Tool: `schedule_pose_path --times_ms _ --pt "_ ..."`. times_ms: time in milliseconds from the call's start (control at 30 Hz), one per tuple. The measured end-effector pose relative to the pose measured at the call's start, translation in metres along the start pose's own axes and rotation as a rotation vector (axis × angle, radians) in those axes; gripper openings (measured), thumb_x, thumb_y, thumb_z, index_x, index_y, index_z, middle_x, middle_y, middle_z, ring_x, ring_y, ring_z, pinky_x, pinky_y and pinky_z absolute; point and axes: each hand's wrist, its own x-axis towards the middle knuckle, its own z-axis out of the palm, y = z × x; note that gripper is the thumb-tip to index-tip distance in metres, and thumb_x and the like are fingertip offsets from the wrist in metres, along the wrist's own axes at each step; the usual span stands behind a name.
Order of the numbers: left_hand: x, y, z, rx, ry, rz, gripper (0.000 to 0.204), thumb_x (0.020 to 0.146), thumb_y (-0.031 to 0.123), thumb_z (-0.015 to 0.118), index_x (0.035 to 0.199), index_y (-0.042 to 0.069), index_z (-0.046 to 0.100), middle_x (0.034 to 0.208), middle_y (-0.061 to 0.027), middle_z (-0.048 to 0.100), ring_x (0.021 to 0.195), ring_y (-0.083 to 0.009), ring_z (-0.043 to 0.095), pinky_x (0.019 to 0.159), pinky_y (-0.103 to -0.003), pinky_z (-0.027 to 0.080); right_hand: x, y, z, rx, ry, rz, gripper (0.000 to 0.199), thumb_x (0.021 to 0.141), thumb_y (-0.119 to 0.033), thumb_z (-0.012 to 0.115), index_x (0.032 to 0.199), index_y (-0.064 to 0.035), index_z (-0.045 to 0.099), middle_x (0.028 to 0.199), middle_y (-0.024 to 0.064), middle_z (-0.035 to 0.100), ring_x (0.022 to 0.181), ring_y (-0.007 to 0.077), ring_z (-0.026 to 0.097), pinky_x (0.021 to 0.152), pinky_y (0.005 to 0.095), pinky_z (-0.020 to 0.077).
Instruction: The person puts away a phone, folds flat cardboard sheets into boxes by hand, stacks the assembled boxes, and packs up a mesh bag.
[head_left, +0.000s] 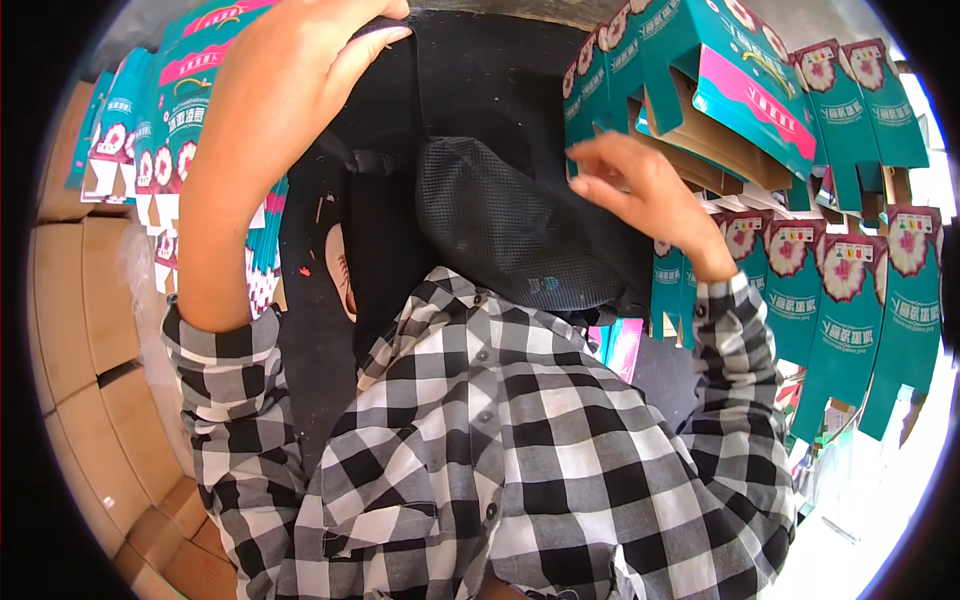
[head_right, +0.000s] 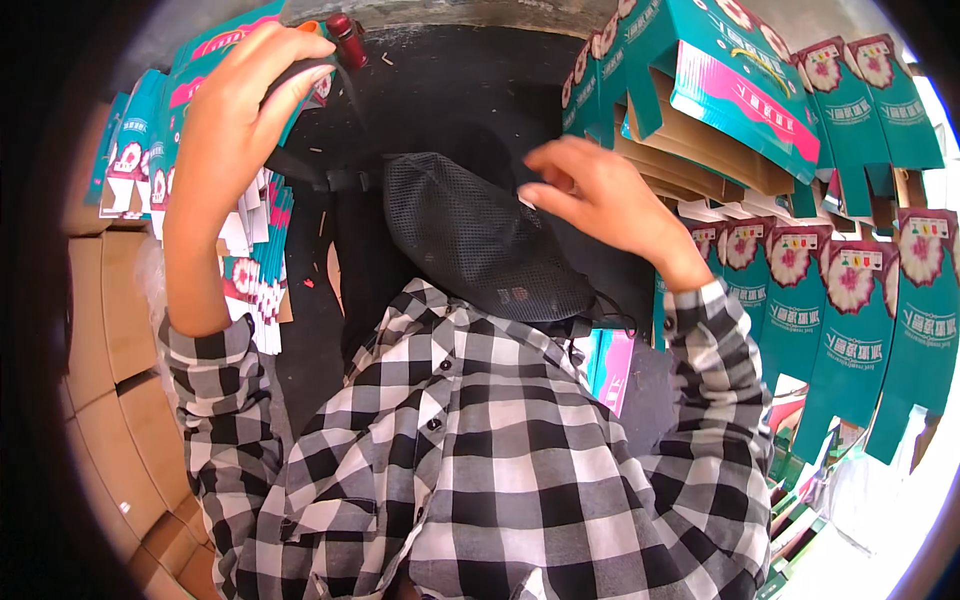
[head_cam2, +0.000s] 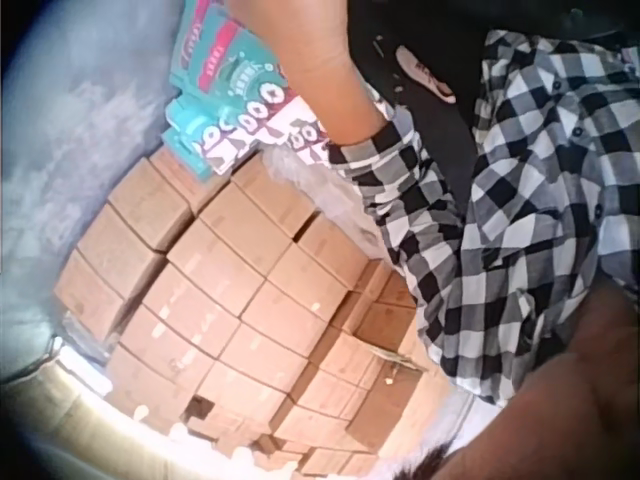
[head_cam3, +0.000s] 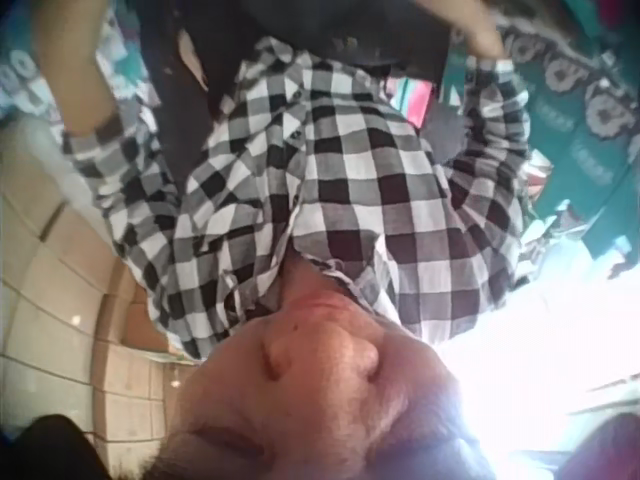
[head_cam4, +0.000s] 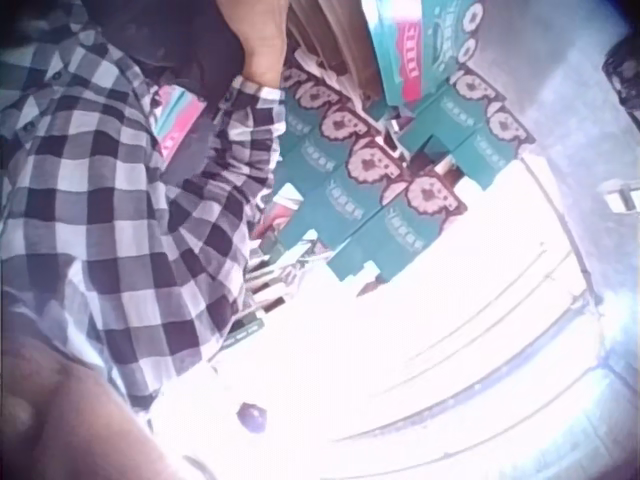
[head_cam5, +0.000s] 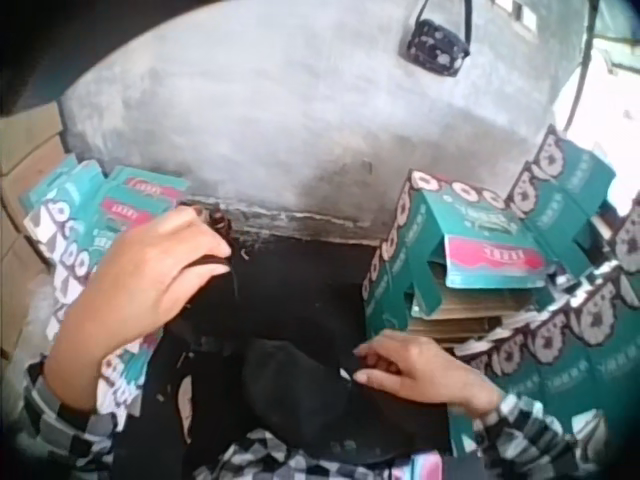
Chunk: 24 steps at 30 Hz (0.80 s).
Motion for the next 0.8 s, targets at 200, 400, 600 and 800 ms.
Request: schedule_pose_path --times_ms 200,400,600,800 --pt "0.007 0.021 -0.005 0.001 -0.022 0.061 0.016 0.081 0.006 0.060 0.096 0.002 0.060 0.089 -0.0108 0.058 0.083 -0.0263 0.058 0.073 -0.030 0.045 0.075 -0.024 0.029 0.041 0.010 -0.270 0.063 0.077 -0.038 0.070 0.128 -0.0083 0.047 0.098 0.0112 0.055 0.074 0.0172 0.058 0.068 0.0285 0.0493" --pt "0.006 0.036 0.011 -0.015 -0.036 0.077 0.019 0.077 0.004 0.061 0.096 0.001 0.061 0.095 -0.0112 0.058 0.084 -0.0274 0.058 0.074 -0.032 0.046 0.112 -0.036 0.045 0.270 -0.312 -0.220 0.041 0.080 -0.039 0.068 0.105 -0.0081 0.064 0.077 0.0046 0.058 0.070 0.0142 0.056 0.065 0.0271 0.0469" --pt "-0.058 0.120 0.030 -0.480 -0.088 0.060 0.033 0.072 0.017 0.070 0.101 0.004 0.061 0.103 -0.0120 0.059 0.089 -0.0302 0.058 0.078 -0.040 0.046 0.115 -0.031 0.050 0.368 -0.242 -0.185 0.033 0.081 -0.036 0.068 0.089 -0.0043 0.064 0.076 0.0059 0.059 0.069 0.0137 0.061 0.062 0.0269 0.0486" --pt "-0.123 0.179 0.180 -0.981 -0.689 -0.165 0.057 0.086 0.040 0.057 0.109 -0.011 0.051 0.108 -0.0269 0.056 0.100 -0.0338 0.056 0.084 -0.038 0.045 0.115 -0.037 0.053 0.401 -0.349 -0.211 0.032 0.079 -0.032 0.071 0.090 -0.0026 0.064 0.073 0.0035 0.062 0.066 0.0123 0.060 0.061 0.0254 0.0493"
